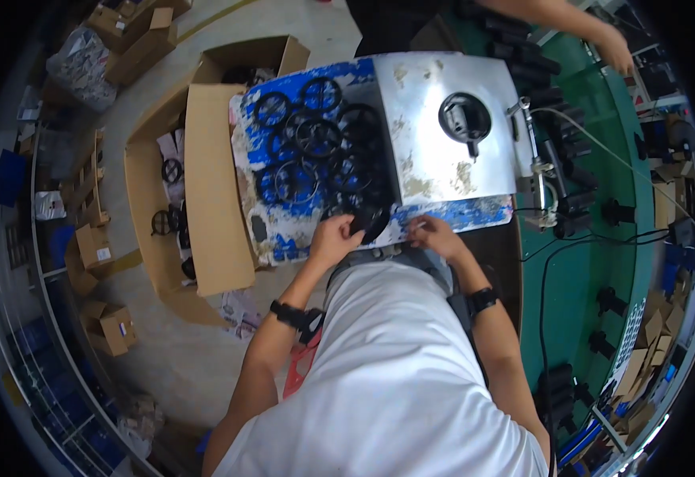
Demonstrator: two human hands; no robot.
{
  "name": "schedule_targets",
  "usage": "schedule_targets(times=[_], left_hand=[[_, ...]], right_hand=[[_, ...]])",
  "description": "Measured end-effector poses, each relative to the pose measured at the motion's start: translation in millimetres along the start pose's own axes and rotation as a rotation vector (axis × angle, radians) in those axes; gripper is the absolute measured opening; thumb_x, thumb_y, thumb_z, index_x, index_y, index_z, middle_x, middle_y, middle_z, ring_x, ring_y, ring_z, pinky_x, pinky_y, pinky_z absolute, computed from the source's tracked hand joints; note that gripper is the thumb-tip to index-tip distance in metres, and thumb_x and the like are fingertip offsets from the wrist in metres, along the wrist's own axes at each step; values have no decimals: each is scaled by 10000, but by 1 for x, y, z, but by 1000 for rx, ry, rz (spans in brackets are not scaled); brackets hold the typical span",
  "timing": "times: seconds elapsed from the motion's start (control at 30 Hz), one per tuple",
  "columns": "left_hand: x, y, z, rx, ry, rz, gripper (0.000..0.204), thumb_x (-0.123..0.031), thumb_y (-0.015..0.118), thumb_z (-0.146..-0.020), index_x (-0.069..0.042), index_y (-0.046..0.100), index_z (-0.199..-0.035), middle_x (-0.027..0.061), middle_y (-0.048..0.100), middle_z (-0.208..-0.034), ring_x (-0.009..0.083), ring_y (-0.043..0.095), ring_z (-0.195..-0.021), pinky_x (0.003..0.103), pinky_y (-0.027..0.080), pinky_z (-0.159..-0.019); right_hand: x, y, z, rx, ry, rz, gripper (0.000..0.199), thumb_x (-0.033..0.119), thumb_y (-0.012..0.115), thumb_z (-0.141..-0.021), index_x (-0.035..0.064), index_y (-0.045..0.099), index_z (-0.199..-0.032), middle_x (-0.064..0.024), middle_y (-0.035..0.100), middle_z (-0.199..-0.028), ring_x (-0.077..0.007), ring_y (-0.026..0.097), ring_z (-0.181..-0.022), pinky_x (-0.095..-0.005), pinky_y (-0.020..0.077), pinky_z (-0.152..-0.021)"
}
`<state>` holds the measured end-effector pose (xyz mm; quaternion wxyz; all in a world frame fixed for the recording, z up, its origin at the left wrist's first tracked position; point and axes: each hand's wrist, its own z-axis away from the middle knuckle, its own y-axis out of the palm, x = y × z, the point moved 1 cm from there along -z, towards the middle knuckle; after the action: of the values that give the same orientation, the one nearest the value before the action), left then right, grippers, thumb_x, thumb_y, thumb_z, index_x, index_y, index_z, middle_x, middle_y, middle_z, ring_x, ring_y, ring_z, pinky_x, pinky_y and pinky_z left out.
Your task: The person picks up a fan guard from a box, places it onto a metal fixture, and presses it down. They then remove the fan guard from the fixture and place it onto a blue and white table.
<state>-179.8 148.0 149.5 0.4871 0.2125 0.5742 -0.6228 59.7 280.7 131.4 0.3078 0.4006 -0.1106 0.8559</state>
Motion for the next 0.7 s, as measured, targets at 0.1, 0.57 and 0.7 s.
schedule_targets(times=[0.1, 0.57, 0.7], left_hand=[[-12, -11, 11, -47, 193, -64, 288, -158, 751, -702, 7, 674, -925, 72, 547, -756, 197, 566, -668, 305, 466, -601], [-161, -27, -40, 107, 421, 531, 316, -59, 668, -792, -1, 560, -1083, 63, 617, -930, 137, 603, -798, 261, 489, -719], [-170, -18, -58, 51, 376, 799, 329, -81, 665, -850, 5, 516, -1130, 20, 573, -958, 90, 569, -790, 223, 484, -700]], right_hand=[[-6, -1, 18, -94, -60, 31, 327, 190, 632, -857, 5, 567, -1119, -78, 649, -917, -144, 614, -803, -301, 523, -740], [143, 30, 78, -257, -534, -39, 334, 80, 717, -789, -13, 581, -1081, -54, 637, -875, -93, 583, -800, -265, 491, -712], [156, 11, 77, -495, -565, -523, 202, 41, 718, -791, 3, 565, -919, -46, 617, -821, -99, 589, -724, -227, 478, -690]])
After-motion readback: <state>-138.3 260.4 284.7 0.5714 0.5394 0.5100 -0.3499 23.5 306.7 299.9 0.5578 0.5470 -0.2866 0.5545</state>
